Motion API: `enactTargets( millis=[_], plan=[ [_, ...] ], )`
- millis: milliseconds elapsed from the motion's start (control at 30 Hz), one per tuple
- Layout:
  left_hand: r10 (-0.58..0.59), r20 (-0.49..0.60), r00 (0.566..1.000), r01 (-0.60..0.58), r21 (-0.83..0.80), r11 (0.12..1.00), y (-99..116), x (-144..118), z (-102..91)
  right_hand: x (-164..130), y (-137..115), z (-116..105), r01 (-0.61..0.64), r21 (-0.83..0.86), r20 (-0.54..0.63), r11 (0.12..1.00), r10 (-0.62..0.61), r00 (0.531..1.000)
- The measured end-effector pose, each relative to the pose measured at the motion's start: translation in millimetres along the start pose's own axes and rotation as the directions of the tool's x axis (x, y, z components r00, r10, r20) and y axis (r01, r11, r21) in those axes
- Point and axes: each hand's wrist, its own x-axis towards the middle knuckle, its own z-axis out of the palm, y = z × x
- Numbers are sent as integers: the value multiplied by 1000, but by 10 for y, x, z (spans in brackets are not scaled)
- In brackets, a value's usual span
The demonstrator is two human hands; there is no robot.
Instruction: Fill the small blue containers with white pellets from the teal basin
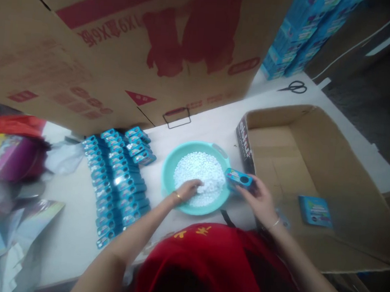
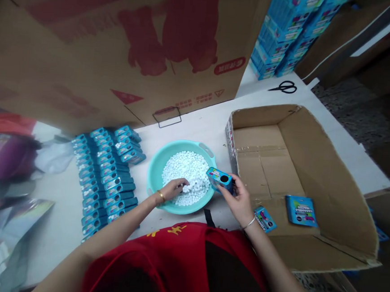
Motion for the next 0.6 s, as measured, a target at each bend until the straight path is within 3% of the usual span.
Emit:
enactTargets(
  millis=[167,333,467,600],
  plan=[
    [96,-64,993,-104,-139,985,261,-252,-638,134,-57,33,328,-316,67,890,-324,944],
    [185,-34,982,-185,8,983,710,-335,-1156,217,-109,221,523,-437,291,732,-435,852],
    [98,65,993,-112,253,961,1053,-269,-1293,179,-98,404,566,-429,375,704,-431,821],
    [-94,125,988,11,546,838,1404,-223,-1253,145,-52,502,585,-442,405,680,-430,807]
  ],
)
